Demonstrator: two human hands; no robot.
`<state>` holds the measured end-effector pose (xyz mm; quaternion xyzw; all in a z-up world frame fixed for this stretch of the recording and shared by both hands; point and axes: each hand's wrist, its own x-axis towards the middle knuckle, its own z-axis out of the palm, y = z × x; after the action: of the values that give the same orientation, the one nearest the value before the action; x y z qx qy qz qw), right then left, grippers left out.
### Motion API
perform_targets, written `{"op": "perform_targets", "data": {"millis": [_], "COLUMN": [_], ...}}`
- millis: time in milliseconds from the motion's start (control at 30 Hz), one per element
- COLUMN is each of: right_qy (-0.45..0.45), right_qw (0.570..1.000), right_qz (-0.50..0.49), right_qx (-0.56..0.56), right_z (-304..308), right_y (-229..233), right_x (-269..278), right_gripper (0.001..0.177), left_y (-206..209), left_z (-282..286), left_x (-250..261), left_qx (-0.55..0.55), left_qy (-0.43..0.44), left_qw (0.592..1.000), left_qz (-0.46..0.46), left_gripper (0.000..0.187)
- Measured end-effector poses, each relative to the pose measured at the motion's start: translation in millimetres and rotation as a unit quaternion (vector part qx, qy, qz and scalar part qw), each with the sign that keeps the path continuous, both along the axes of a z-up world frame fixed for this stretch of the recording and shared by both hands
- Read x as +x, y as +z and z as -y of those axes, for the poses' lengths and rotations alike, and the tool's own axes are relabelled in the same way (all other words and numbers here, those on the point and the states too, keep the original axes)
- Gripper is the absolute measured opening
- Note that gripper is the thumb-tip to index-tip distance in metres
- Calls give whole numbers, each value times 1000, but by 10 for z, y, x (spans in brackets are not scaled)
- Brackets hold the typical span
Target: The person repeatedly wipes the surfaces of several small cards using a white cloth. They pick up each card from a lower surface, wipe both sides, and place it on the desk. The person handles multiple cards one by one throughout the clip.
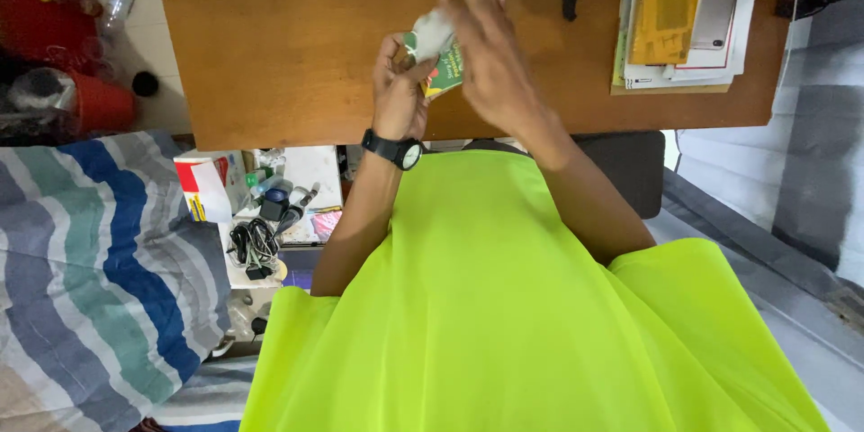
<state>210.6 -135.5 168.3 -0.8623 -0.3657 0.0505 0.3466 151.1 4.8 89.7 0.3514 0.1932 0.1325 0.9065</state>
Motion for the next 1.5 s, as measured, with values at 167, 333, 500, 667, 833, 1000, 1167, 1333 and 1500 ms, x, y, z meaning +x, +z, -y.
{"op": "perform_targets", "data": {"millis": [167,333,500,667,833,1000,1167,1333,1500], "right_qy": [-213,-93,-252,-225,-240,-287,-61,-2,-69], "right_qw": [888,888,828,793,817,932,970,991,995], "right_qz": [-241,-366,-376,-432,-372,-152,-184,-36,-65], "right_qx": [329,263,331,365,370,159,148,132,45], "right_z": [162,105,54,-32,-134,-60,-284,-368,-465], "right_y": [-558,-212,-90,-359,-259,-466,262,-299,-402], "right_x": [228,94,125,34,-86,-62,-479,-340,-279], "right_gripper": [52,44,25,35,34,32,41,50,56], "left_y": [179,136,316,227,203,92,611,-120,364], "left_z": [-53,8,-88,-35,32,10,116,-56,23], "left_x": [-70,-36,-105,-77,-44,-148,-69,-116,-174], "left_qx": [-49,-4,140,118,70,306,32,-204,-241], "left_qy": [19,27,-67,-85,-101,-11,-102,-109,-113], "left_qw": [998,996,980,982,987,946,994,966,958], "left_qz": [-46,-89,-122,-118,-107,-105,-18,112,107], "left_gripper": [21,18,29,27,34,59,99,59,58]}}
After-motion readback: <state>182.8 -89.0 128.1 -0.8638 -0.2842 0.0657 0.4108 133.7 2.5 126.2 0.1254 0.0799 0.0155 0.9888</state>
